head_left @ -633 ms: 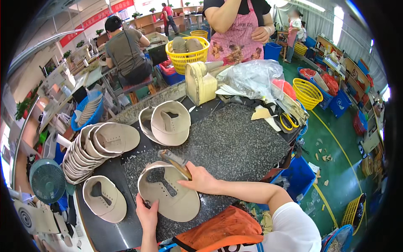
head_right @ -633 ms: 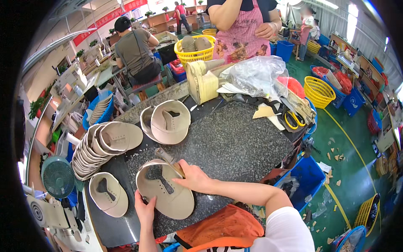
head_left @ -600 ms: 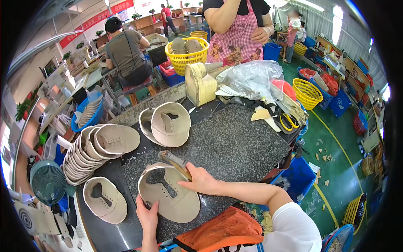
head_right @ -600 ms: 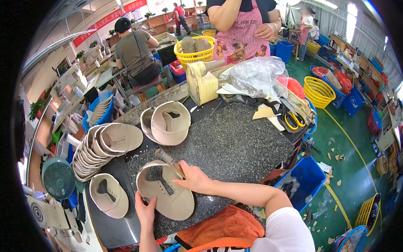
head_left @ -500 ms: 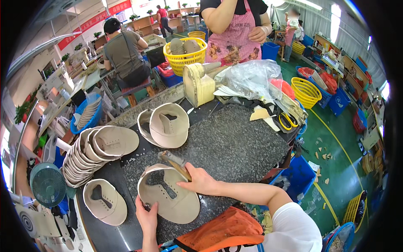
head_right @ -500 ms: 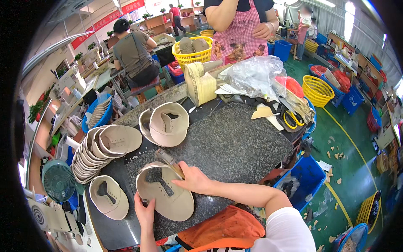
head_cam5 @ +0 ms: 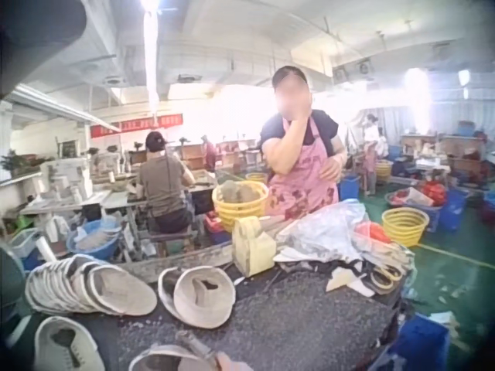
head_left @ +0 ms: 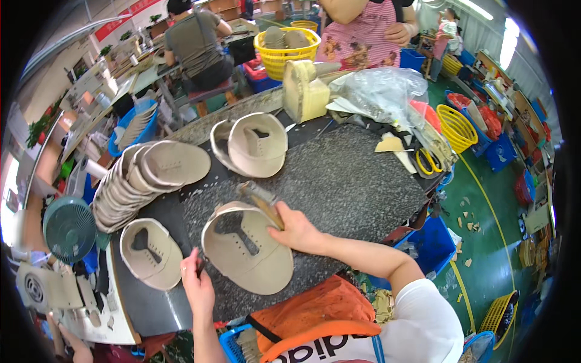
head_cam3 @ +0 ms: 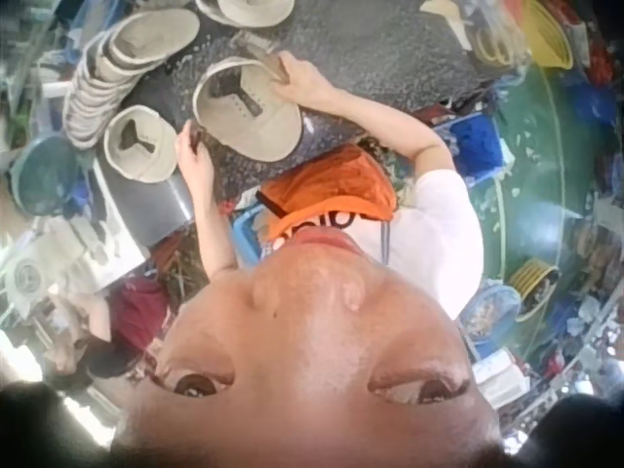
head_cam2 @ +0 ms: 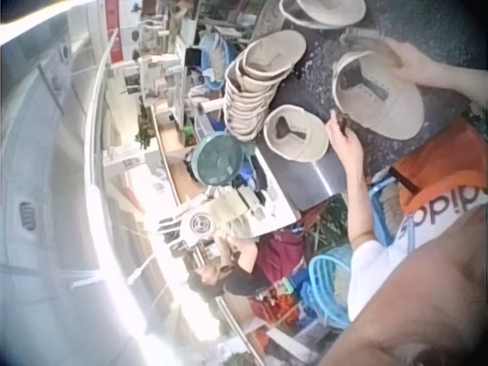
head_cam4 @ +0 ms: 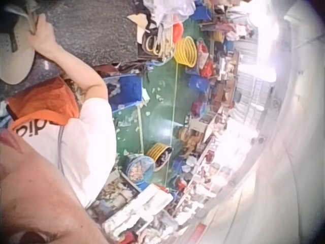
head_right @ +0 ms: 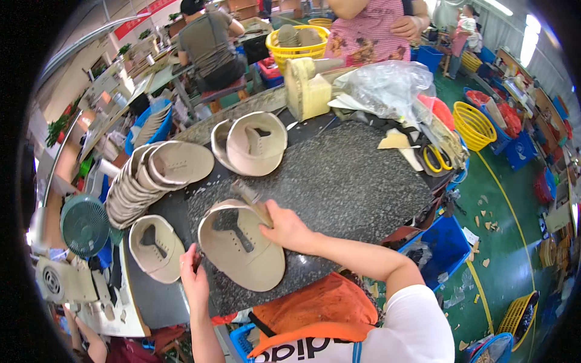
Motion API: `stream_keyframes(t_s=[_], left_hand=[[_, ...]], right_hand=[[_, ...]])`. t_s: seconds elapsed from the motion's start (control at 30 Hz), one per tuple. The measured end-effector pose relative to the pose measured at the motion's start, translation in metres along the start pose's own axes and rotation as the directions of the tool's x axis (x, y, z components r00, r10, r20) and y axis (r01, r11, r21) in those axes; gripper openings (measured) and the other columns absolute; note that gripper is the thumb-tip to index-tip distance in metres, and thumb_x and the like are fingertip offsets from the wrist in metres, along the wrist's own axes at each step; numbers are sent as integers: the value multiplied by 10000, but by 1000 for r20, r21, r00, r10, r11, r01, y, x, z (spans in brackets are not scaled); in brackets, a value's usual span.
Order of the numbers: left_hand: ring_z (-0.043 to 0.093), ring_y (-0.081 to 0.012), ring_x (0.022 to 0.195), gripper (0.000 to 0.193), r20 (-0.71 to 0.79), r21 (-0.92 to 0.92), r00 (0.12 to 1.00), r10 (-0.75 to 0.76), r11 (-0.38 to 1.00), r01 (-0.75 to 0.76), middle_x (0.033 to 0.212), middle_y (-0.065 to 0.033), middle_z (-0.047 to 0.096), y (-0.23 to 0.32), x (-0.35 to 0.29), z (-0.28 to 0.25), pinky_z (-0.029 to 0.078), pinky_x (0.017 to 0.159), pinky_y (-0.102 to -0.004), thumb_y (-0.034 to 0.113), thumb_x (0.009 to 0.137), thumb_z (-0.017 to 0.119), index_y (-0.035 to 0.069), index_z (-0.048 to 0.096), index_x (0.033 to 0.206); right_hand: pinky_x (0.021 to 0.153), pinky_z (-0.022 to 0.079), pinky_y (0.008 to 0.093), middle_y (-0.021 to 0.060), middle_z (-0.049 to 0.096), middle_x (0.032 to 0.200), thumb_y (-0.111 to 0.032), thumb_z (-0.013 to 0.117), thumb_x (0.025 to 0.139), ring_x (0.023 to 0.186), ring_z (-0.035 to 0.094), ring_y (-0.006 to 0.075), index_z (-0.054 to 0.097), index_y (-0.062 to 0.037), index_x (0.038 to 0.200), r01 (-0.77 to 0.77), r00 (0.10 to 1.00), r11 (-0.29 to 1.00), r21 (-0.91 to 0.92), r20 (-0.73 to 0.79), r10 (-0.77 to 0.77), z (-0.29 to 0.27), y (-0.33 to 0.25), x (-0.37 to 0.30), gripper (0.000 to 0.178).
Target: Attaching components or punching holes in a shoe upper using a punch tool and hammer.
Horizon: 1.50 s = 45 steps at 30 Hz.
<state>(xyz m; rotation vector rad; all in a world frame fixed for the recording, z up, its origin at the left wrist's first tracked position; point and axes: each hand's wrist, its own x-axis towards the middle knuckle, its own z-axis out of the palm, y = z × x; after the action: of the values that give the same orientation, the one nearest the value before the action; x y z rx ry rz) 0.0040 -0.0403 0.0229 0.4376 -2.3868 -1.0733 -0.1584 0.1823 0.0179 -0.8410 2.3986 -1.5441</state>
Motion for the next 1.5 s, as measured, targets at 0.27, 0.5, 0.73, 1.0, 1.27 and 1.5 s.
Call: stream_keyframes(t_s=[0.27,0.5,0.73,1.0,1.27,1.5], left_hand=[[617,-156,873,205,-31,-68,998,59,996,-61,928,-98,641,43,-3,2,483,772,-251,-53,782,635,6,666,976],[631,-121,879,179,146,-453,961,-234,848,275,935,-76,657,47,19,32,527,741,-246,-24,875,569,-4,553,1052],[636,-121,885,127,256,-577,916,-310,711,402,954,-89,664,24,-1,47,528,738,-245,-27,886,549,7,544,1009],[645,-101,843,90,228,-441,940,-254,834,332,911,-81,691,19,-6,58,508,721,-227,-11,871,576,-8,585,960],[647,-98,728,28,149,43,989,8,999,-14,774,-45,688,36,-5,59,517,660,-258,-2,846,601,-25,615,850],[642,-97,719,51,100,-558,934,-343,757,339,729,-43,661,24,3,67,521,605,-272,13,859,601,-15,603,901]], right_hand=[[722,469,503,303,586,889,-181,625,800,879,568,487,402,7,1035,48,999,999,-9,12,-47,4,-4,0,375],[669,505,405,196,624,833,-210,676,826,789,647,366,456,-17,1032,113,990,987,-114,-65,-121,-13,-26,1,358],[680,493,376,171,624,846,-135,611,857,785,633,332,519,-22,1118,253,967,961,-110,26,-252,-45,-53,-23,299],[616,493,365,156,611,796,-156,645,833,678,624,325,549,-42,1096,270,930,909,-316,330,-162,-83,-90,-38,302],[538,458,456,180,577,670,-187,581,871,639,594,384,454,-28,979,465,859,816,-344,399,-321,-69,-86,-20,230],[509,444,421,184,564,660,-178,565,895,613,598,377,452,-39,980,313,926,902,-296,305,-222,-91,-126,-14,198]])
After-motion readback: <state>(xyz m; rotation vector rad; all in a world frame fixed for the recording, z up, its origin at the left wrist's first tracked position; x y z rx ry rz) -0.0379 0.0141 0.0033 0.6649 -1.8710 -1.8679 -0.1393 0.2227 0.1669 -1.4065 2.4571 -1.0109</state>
